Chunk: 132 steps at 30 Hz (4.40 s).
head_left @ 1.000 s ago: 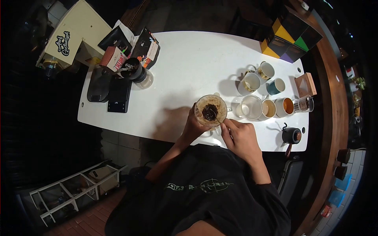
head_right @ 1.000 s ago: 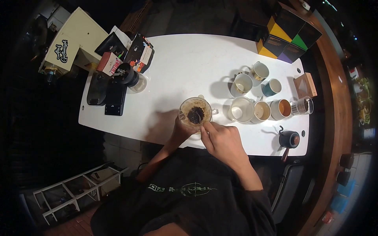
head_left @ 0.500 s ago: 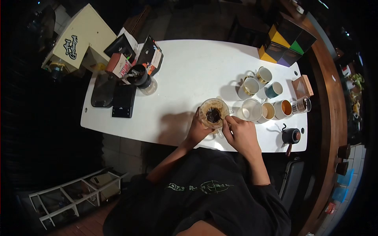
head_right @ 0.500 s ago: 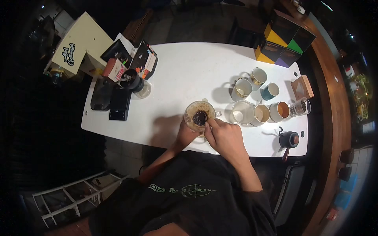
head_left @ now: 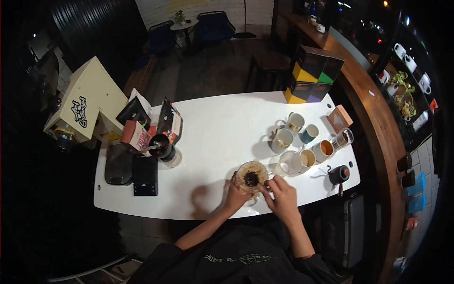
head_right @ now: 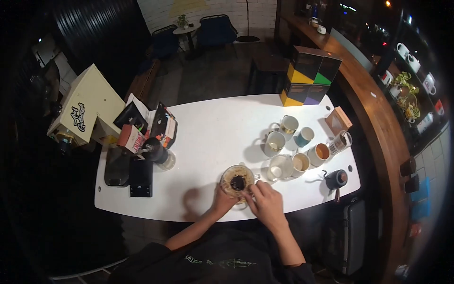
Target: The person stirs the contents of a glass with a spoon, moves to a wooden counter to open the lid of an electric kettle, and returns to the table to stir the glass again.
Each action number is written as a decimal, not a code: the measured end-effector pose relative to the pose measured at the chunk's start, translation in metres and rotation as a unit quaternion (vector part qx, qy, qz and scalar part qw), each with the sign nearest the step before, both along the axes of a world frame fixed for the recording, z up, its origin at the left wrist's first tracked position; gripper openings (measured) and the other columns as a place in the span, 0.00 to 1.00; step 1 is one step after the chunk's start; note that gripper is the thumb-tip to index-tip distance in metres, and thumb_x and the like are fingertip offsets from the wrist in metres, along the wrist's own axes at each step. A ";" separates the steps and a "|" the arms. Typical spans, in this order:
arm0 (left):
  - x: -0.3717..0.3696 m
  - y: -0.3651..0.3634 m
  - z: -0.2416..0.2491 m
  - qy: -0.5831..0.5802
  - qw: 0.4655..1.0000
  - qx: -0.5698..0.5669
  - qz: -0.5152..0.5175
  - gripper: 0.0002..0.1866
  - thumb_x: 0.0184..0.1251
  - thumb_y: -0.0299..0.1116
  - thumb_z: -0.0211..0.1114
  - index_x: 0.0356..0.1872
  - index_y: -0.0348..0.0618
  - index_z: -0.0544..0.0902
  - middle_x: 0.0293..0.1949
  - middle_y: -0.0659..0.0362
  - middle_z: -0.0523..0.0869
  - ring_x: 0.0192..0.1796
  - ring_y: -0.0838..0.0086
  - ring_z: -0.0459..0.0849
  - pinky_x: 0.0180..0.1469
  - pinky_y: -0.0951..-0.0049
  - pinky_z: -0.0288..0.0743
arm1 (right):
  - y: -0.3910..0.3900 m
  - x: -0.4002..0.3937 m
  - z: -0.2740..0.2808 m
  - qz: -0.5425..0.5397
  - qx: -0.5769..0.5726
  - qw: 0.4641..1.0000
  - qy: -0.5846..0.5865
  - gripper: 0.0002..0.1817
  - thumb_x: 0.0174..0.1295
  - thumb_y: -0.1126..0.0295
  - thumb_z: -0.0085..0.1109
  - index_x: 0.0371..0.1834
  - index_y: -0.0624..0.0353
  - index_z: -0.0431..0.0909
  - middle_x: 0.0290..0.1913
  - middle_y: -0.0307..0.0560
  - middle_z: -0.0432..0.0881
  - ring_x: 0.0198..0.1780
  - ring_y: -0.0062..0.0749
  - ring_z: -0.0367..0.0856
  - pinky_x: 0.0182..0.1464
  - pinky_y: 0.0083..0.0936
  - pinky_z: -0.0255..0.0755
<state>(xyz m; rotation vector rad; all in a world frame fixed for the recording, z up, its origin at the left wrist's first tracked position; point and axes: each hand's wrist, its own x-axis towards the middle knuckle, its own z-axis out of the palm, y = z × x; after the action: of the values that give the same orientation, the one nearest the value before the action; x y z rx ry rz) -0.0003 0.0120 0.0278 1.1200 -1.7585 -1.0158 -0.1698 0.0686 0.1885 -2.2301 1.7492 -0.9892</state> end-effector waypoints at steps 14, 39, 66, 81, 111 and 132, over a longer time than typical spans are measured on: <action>-0.004 0.002 0.018 0.063 0.996 0.054 0.030 0.36 0.53 0.33 0.88 0.63 0.39 0.79 0.56 0.56 0.88 0.59 0.68 0.87 0.63 0.65 0.82 | -0.039 -0.062 0.008 0.236 -0.045 0.971 0.014 0.10 0.65 0.65 0.70 0.40 0.59 0.81 0.36 0.43 0.78 0.38 0.39 0.81 0.35 0.37 0.77; -0.002 -0.002 0.029 0.083 0.996 0.038 -0.007 0.43 0.50 0.28 0.86 0.68 0.36 0.73 0.59 0.50 0.85 0.62 0.61 0.86 0.65 0.63 0.80 | -0.035 -0.030 0.006 0.154 -0.005 0.987 -0.043 0.07 0.67 0.73 0.68 0.34 0.60 0.78 0.29 0.46 0.79 0.25 0.45 0.81 0.28 0.37 0.74; 0.002 -0.010 -0.007 -0.002 1.000 0.019 -0.015 0.52 0.44 0.42 0.89 0.70 0.33 0.70 0.65 0.43 0.78 0.66 0.51 0.80 0.69 0.57 0.76 | -0.016 -0.013 0.018 0.043 0.038 0.988 -0.145 0.06 0.69 0.75 0.68 0.37 0.65 0.80 0.31 0.48 0.82 0.27 0.38 0.86 0.30 0.30 0.78; 0.003 -0.012 -0.006 -0.020 0.999 0.015 -0.026 0.49 0.45 0.43 0.87 0.70 0.35 0.73 0.64 0.42 0.78 0.68 0.48 0.78 0.71 0.56 0.73 | -0.027 -0.010 0.011 0.057 0.057 0.990 -0.113 0.06 0.68 0.75 0.69 0.37 0.65 0.81 0.31 0.47 0.82 0.27 0.38 0.86 0.31 0.31 0.78; -0.002 -0.006 0.010 0.065 0.997 0.032 0.010 0.37 0.49 0.26 0.85 0.64 0.37 0.78 0.56 0.52 0.88 0.58 0.66 0.88 0.62 0.65 0.82 | -0.031 -0.017 0.006 0.083 0.038 0.993 -0.069 0.06 0.67 0.74 0.68 0.36 0.62 0.80 0.31 0.46 0.80 0.26 0.44 0.82 0.29 0.36 0.74; -0.005 -0.007 0.010 0.040 0.999 0.005 0.024 0.43 0.48 0.30 0.87 0.67 0.36 0.74 0.58 0.52 0.86 0.60 0.67 0.86 0.63 0.64 0.82 | -0.021 -0.019 0.022 0.110 0.046 0.988 -0.099 0.06 0.68 0.73 0.68 0.37 0.62 0.80 0.32 0.50 0.82 0.28 0.50 0.82 0.31 0.39 0.74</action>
<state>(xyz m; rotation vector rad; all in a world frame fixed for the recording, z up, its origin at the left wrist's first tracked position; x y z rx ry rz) -0.0053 0.0051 0.0381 1.1087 -1.6571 -1.0271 -0.1890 0.0476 0.2106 -2.1301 1.4030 -1.0178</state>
